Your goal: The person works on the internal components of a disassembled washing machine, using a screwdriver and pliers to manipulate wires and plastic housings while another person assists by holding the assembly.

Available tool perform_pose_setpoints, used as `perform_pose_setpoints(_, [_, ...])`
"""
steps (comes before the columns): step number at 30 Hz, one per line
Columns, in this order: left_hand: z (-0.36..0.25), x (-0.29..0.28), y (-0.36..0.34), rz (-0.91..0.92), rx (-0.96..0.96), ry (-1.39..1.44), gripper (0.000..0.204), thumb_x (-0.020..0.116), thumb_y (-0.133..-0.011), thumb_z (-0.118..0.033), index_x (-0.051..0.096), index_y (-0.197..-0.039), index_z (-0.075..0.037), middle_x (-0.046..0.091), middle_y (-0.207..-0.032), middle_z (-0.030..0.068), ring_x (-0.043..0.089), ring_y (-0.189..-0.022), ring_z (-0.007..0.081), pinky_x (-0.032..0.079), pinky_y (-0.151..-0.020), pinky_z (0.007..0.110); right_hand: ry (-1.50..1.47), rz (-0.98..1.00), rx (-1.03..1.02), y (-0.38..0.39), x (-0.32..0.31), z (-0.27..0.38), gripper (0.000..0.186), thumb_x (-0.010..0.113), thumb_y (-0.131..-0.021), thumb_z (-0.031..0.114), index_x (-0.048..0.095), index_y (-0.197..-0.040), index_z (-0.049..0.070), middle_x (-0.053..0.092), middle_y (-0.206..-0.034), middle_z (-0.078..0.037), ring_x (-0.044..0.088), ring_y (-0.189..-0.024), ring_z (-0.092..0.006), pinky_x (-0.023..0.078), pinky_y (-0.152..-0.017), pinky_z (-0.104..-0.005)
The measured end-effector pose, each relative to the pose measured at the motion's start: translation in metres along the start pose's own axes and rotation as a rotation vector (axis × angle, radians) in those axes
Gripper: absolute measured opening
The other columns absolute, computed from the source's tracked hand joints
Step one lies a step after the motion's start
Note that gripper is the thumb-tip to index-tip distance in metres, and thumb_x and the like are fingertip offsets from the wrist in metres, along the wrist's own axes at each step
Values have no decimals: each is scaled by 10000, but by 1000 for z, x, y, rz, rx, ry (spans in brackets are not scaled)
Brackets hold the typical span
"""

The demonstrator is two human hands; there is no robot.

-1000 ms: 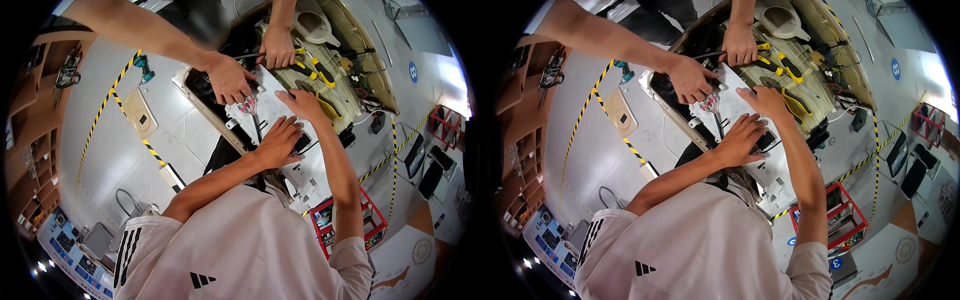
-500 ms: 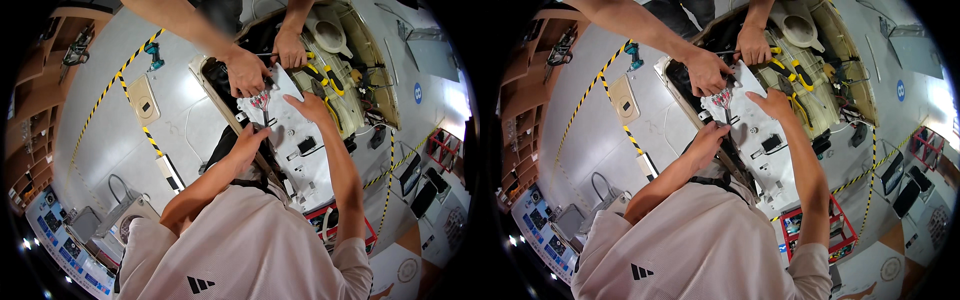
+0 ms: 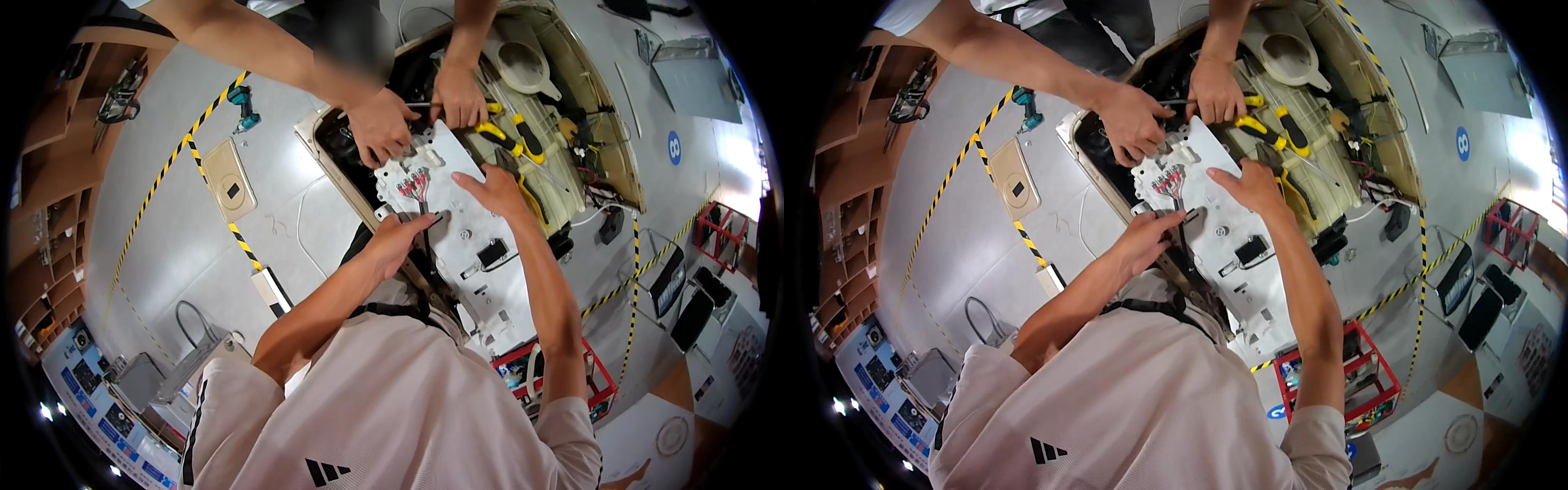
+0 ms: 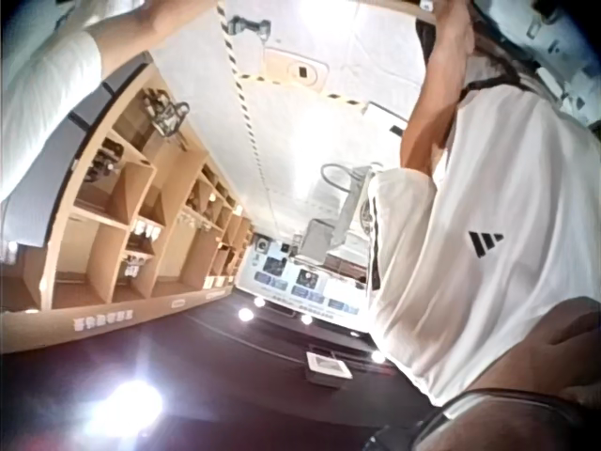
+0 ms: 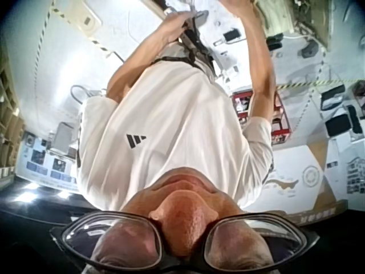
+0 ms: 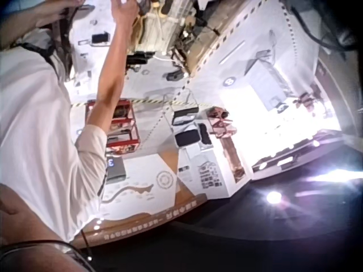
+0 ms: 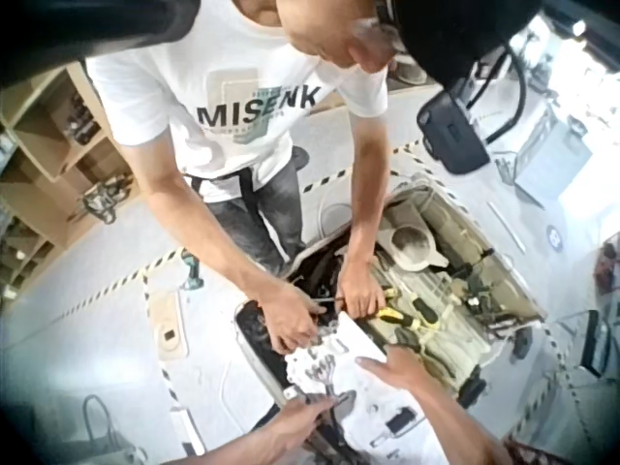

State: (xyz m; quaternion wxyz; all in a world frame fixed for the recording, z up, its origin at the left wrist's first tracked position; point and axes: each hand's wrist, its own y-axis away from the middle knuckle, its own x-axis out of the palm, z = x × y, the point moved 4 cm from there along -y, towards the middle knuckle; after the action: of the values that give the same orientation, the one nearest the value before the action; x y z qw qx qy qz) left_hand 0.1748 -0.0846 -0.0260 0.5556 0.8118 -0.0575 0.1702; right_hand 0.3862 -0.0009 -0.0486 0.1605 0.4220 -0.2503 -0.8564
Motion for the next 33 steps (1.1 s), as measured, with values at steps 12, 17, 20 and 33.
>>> perform_pose_setpoints(12, [3,-1,0,35,47,7,288,689,-934,-233,593,-1110,-26,621,-1049,25,560,-974,114,420,-917,286,51,-177,-150,-1,7,1,584,684,-856,541,715,-1002,-23,691,-959,-270,650,-949,-427,503,-858,-462])
perform_pose_setpoints(17, [1,0,9,95,86,80,282,680,-942,-253,590,-1099,-37,609,-1071,23,536,-1040,117,383,-986,301,63,-161,-76,1,18,-2,676,636,-869,584,675,-1064,-62,655,-1041,-292,614,-1029,-441,490,-898,-480])
perform_pose_setpoints(20, [-1,-1,18,145,85,55,471,679,-945,-261,518,-1274,34,568,-1176,54,498,-1173,145,323,-1093,327,98,-198,-37,5,20,-2,718,608,-879,607,647,-1126,-66,631,-1121,-295,600,-1081,-438,490,-911,-486])
perform_pose_setpoints(33, [7,-38,36,208,276,-119,462,624,-986,-244,528,-1324,56,620,-1212,86,567,-1116,126,451,-933,255,114,-449,-216,19,20,15,574,694,-877,395,587,-1256,-23,586,-1210,-255,577,-1106,-419,478,-941,-464])
